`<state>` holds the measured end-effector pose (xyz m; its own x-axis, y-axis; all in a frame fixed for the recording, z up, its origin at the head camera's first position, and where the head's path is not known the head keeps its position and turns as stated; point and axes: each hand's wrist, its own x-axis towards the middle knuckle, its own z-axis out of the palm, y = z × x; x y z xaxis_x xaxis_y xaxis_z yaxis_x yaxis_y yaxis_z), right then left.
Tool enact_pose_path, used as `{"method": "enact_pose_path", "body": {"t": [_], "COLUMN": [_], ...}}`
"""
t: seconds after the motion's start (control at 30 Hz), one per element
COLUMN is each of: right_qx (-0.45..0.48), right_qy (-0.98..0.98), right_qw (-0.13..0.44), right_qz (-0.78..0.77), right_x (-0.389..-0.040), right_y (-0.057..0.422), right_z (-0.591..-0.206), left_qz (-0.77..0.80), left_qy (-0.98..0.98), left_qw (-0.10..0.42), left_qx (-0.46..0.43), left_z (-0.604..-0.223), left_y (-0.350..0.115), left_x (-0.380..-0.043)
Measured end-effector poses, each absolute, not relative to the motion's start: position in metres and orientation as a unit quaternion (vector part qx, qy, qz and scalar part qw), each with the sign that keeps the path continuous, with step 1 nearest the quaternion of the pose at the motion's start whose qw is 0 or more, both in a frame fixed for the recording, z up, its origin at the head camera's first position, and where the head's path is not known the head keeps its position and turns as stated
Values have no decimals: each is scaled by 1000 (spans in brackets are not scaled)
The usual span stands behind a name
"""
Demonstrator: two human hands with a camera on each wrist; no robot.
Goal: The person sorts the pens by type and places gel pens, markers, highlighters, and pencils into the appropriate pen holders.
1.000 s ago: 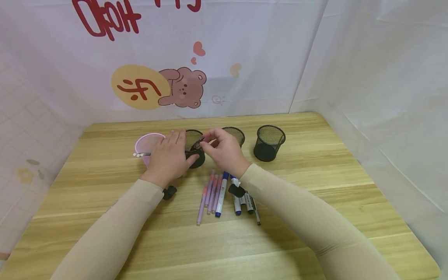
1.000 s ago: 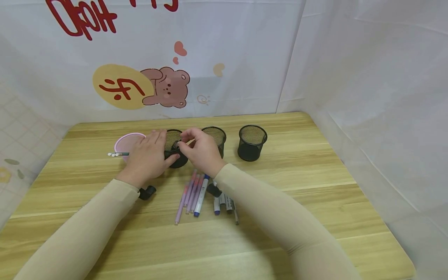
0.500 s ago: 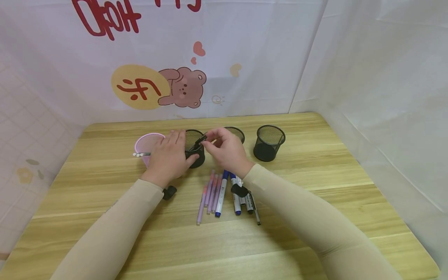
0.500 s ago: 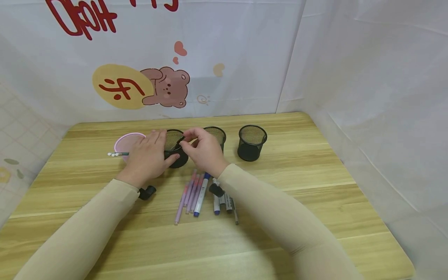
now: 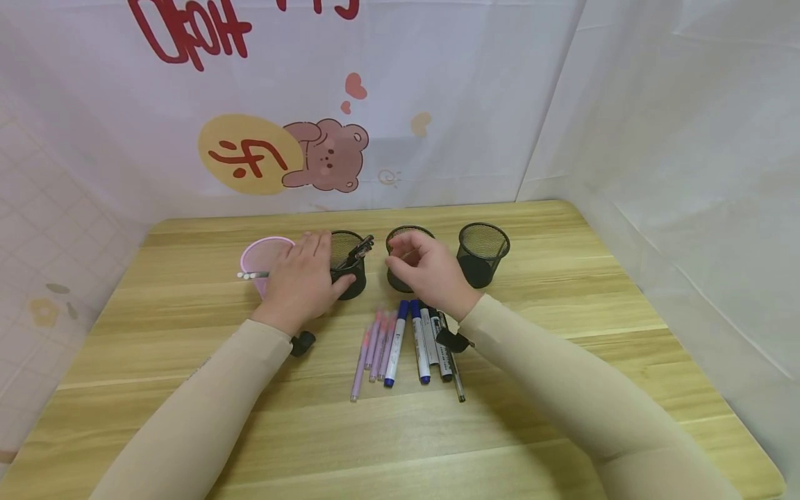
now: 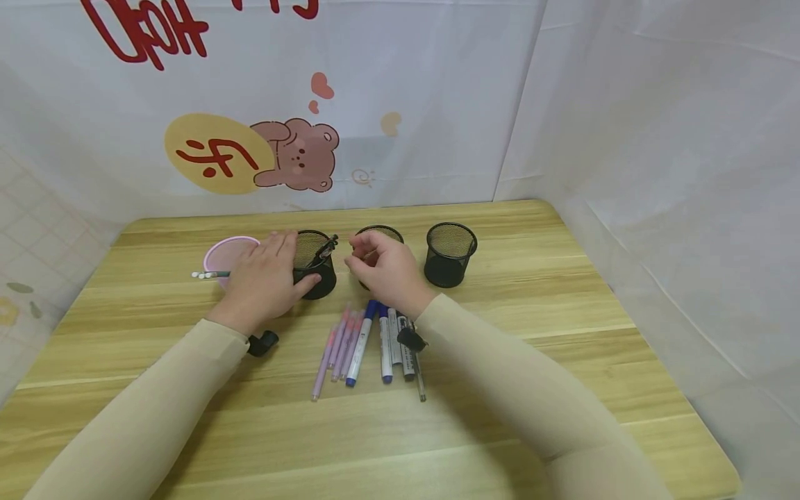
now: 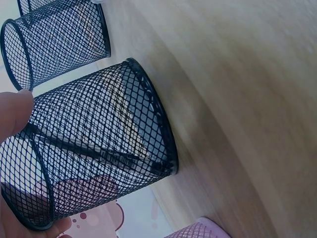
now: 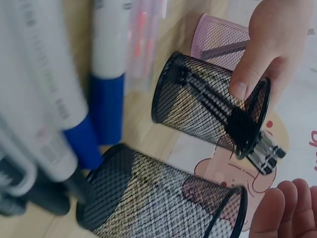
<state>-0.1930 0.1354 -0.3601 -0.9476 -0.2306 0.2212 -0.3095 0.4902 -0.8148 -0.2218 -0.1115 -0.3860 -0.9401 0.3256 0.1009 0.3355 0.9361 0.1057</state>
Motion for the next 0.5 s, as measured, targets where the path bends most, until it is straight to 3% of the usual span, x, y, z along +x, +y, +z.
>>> {"method": "enact_pose_path", "body": {"t": [0.5], "right_qx": [179], "right_qy": [-925], "right_qw": [-57], "right_qz": [330], "right_x": [-182], "right_y": [179], "right_z": [-368], "left_qz": [-62], "left_qy": [-983], "left_qw": [35], "left_qx": [-168], "left_z": [-385], "left_y": [-111], "left_x": [-221]}}
